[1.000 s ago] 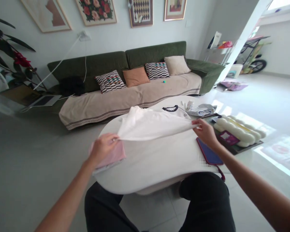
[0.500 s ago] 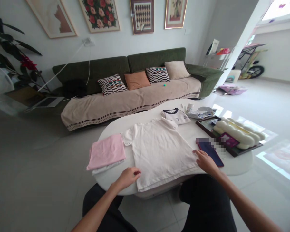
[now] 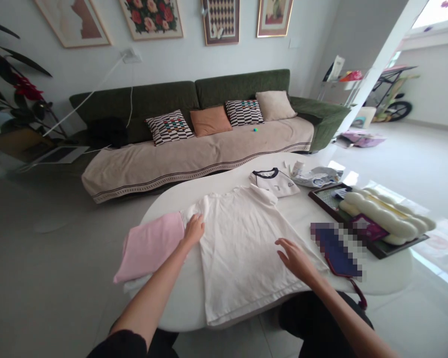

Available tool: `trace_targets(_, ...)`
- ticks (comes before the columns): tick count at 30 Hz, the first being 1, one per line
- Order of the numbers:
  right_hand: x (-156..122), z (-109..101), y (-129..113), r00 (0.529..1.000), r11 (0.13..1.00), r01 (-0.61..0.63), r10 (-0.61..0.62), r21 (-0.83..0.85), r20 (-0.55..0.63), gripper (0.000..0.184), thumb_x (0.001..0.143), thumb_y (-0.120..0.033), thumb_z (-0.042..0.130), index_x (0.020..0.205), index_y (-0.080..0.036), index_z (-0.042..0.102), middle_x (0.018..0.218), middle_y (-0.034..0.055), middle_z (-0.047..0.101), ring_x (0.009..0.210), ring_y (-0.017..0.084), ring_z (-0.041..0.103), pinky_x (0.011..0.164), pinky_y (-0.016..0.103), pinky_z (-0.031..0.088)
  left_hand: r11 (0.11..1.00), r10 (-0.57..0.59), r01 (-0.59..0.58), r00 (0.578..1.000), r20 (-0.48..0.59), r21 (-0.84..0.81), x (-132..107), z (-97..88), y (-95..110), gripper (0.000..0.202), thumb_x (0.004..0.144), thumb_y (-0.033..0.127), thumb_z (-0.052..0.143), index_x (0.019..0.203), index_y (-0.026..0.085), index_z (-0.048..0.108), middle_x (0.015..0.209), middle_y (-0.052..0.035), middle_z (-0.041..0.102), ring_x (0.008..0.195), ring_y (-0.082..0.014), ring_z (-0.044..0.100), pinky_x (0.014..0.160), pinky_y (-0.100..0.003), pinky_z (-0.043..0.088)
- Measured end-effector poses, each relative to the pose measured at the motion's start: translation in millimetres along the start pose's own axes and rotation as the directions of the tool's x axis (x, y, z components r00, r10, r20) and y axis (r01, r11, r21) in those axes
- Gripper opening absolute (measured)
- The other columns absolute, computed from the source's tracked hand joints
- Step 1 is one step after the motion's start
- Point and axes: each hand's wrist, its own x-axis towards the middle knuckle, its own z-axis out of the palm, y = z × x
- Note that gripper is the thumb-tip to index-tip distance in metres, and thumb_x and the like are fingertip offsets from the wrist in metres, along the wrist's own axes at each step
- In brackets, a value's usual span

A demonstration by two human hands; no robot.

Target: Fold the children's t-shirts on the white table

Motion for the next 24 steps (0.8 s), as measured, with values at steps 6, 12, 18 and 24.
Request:
trace_targets(6,-42,42,-109,0.988,0.961,0.048,-0.085,0.274,0.126,0.018,0.079,-0.012,0.042,0.084,-0.021,0.056,0.086,0.0032,0.058,0.081,0.015,0.055,0.073,0.026,0.043,0.98,-0.195,0.195,0.981,0.006,-0.037,69,-21.0,-46,0.029,0.072,0.018,0.052,0.1,0.011,0.054,0.113,-0.0169,0.052,0.115,-0.0259,0.042,0.094,-0.032,0.031)
trace_targets(12,-58,126,-180,0.949,0.967,0.172,-0.214,0.19,0.23,0.075,0.045,-0.044,0.077,0.112,-0.025,0.049,0.106,0.0094,0.052,0.093,0.03,0.047,0.077,0.045,0.039,0.934,-0.318,0.328,0.944,0.088,-0.143,86,-17.7,-65,0.02,0.051,0.02,0.07,0.063,0.017,0.054,0.076,-0.0074,0.062,0.096,-0.0289,0.055,0.077,-0.029,0.04)
trace_targets(18,-68,147,-178,0.933,0.941,0.332,-0.339,0.073,0.122,0.025,0.064,-0.032,0.068,0.082,-0.021,0.054,0.09,0.0062,0.054,0.083,0.024,0.046,0.071,0.04,0.039,0.828,-0.354,0.398,0.917,0.181,-0.395,88,-40.1,-70,0.013,0.055,0.025,0.066,0.059,0.017,0.056,0.053,0.0025,0.056,0.067,-0.0183,0.059,0.056,-0.022,0.042)
trace_targets(24,-75,133,-199,0.899,0.905,0.411,-0.422,0.113,0.114,0.012,0.072,-0.009,0.053,0.071,-0.02,0.049,0.076,0.0033,0.052,0.071,0.018,0.045,0.058,0.026,0.038,0.642,-0.486,0.48,0.858,0.167,-0.597,72,-66.7,-85,0.022,0.05,0.016,0.069,0.07,0.014,0.059,0.057,-0.0004,0.059,0.059,-0.0176,0.059,0.051,-0.025,0.045)
